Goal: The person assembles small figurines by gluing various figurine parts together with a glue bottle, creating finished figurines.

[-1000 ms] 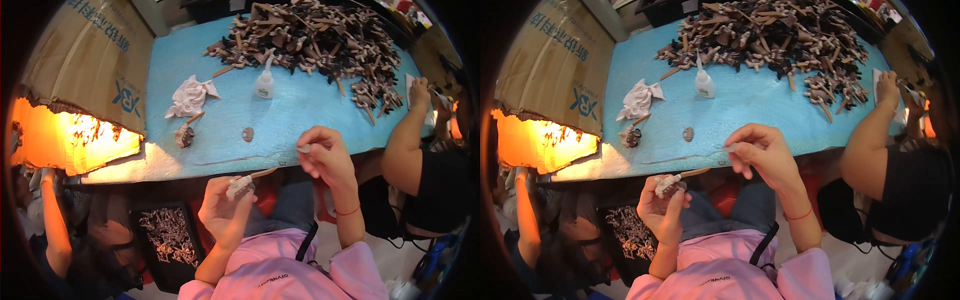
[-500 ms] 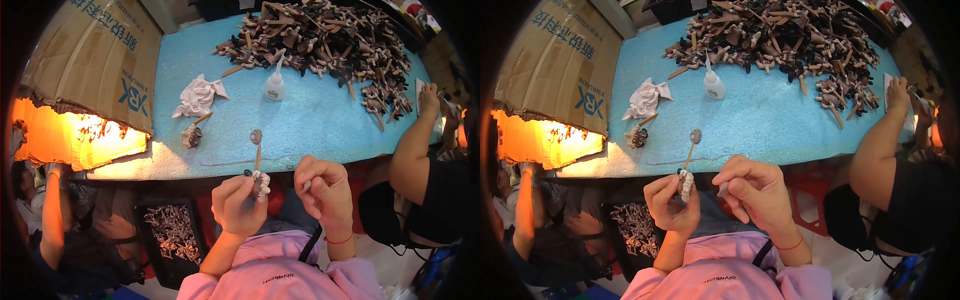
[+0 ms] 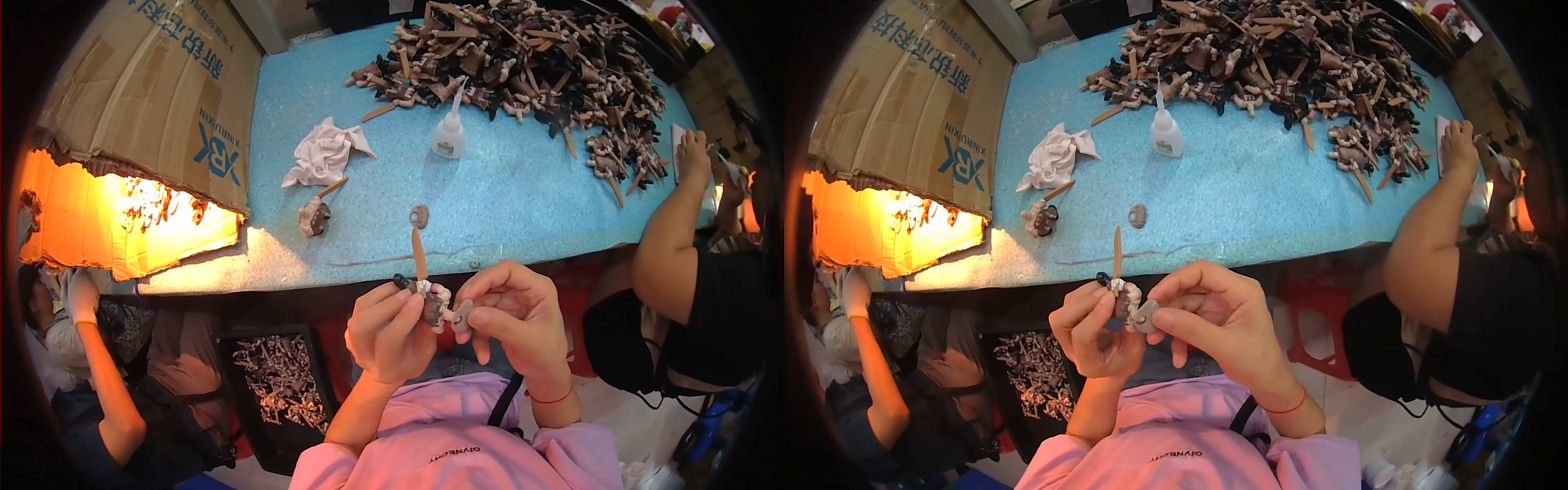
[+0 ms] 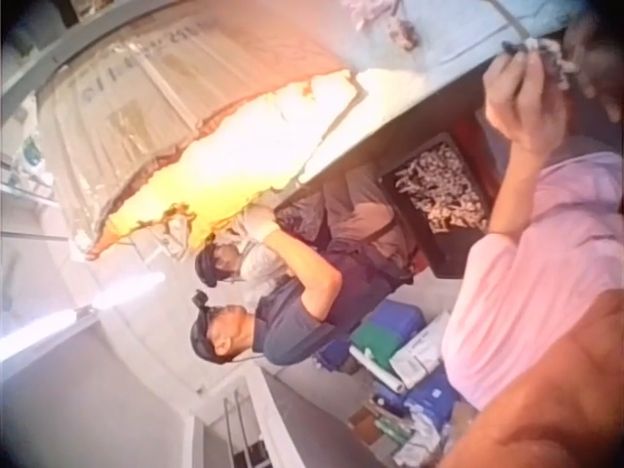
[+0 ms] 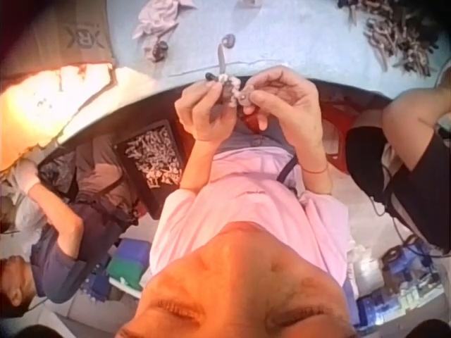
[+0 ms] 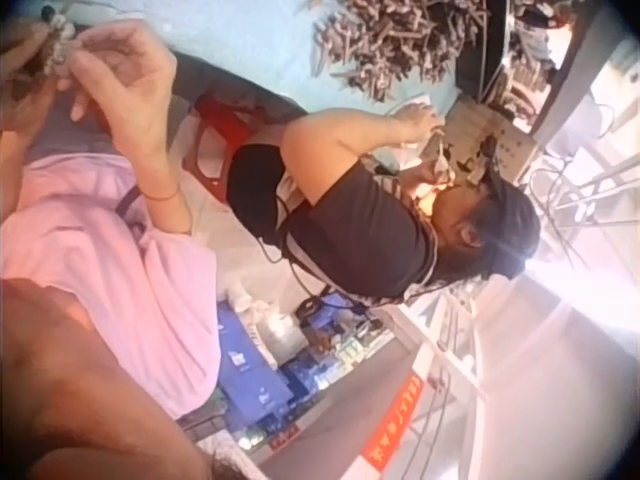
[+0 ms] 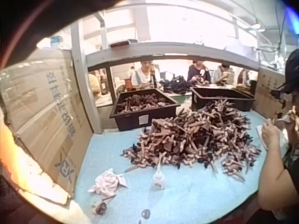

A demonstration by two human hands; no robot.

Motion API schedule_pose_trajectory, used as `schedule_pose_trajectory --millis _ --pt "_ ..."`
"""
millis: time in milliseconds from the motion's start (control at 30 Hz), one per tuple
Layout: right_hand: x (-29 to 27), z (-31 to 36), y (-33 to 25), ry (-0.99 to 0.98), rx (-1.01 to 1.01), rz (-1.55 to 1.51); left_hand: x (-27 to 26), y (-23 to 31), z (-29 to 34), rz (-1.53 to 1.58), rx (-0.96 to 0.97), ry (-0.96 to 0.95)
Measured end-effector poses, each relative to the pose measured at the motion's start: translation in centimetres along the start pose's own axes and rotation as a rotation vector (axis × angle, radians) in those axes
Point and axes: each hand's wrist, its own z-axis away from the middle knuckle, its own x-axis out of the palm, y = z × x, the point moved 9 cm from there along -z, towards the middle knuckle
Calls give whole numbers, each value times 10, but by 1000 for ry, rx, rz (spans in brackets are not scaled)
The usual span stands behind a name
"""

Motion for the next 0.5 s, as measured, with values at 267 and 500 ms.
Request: schedule_pose_trajectory --millis 267,500 --pt "1 4 10 -24 87 -46 -2 7 0 21 40 -27" --pt "1 6 12 35 39 -87 -3 10 -1 21 46 -30"
